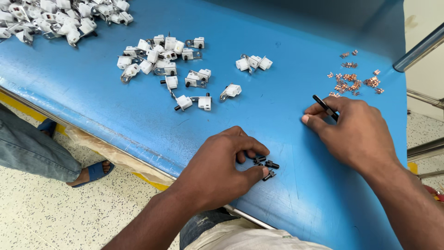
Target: The person assembles small white switch components at a blue workbench. They pick up a switch body, use tweezers to insert copper contact pieces and black terminal pins into it, press the parts into place by hand, and set the finished unit with a growing pile of completed switches.
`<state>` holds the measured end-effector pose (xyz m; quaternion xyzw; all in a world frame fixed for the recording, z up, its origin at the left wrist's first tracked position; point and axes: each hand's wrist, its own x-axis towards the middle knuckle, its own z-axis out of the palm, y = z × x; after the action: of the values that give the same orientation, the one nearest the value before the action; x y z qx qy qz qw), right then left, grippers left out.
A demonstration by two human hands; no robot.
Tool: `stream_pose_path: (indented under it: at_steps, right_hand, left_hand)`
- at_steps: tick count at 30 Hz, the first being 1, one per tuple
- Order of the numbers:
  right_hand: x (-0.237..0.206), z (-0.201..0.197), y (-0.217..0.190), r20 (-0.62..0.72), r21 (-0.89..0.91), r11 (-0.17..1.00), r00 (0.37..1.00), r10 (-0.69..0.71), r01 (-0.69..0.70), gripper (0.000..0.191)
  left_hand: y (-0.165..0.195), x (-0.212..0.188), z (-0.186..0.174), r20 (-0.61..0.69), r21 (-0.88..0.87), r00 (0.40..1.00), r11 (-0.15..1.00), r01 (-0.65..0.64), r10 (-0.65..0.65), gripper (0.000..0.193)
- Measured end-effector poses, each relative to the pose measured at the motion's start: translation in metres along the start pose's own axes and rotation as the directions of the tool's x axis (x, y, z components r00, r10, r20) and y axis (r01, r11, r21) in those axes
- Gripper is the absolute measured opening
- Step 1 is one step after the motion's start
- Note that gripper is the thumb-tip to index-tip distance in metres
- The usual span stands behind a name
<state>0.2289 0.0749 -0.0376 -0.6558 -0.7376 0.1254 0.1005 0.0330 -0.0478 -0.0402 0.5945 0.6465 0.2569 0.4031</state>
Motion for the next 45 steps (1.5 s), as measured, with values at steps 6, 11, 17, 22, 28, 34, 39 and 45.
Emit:
stream_pose_path:
  at_steps: [6,11,17,22,28,34,39,45]
  right_hand:
    - [-0.021,-0.006,0.005,0.070,0.154,0.977,0.988,0.137,-0.147,0.025]
    - [-0.037,-0.016,0.003,0.114,0.328,0.926,0.981,0.158,-0.187,0.025]
    - [-0.048,-0.017,-0.005,0.169,-0.156,0.976,0.969,0.178,-0.152,0.024]
    - [-0.049,-0.011,-0.004,0.103,0.009,1.000,0.995,-0.006,0.005,0.024]
    - [-0.048,-0.009,-0.001,0.116,-0.053,0.996,0.991,0.071,-0.066,0.022]
    - [-0.050,-0.009,0.001,0.104,-0.062,0.993,0.989,0.107,-0.101,0.021]
    - [-0.050,-0.007,0.000,0.083,-0.037,0.995,0.992,0.100,-0.097,0.021]
    - [-0.049,-0.007,0.008,0.097,0.020,0.979,0.975,0.202,-0.205,0.020]
  left_hand:
    - [0.011,0.004,0.001,-0.021,0.152,1.000,0.988,0.006,-0.003,0.031]
    - [0.021,0.012,0.003,0.064,0.274,0.997,0.960,-0.060,0.044,0.018]
    - [0.026,0.015,-0.001,0.112,0.327,0.993,0.941,-0.082,0.048,0.019]
    - [0.019,0.014,-0.002,0.097,0.278,0.995,0.960,-0.034,0.007,0.020]
    - [0.017,0.018,0.002,0.051,0.360,0.981,0.913,-0.191,0.185,0.023]
    - [0.022,0.019,-0.006,0.074,0.315,0.997,0.948,-0.041,0.018,0.019]
    - [0.023,0.019,-0.016,0.125,0.332,0.988,0.934,-0.130,0.093,0.025]
    - [0.024,0.028,-0.017,0.184,0.341,0.983,0.937,-0.077,0.014,0.015]
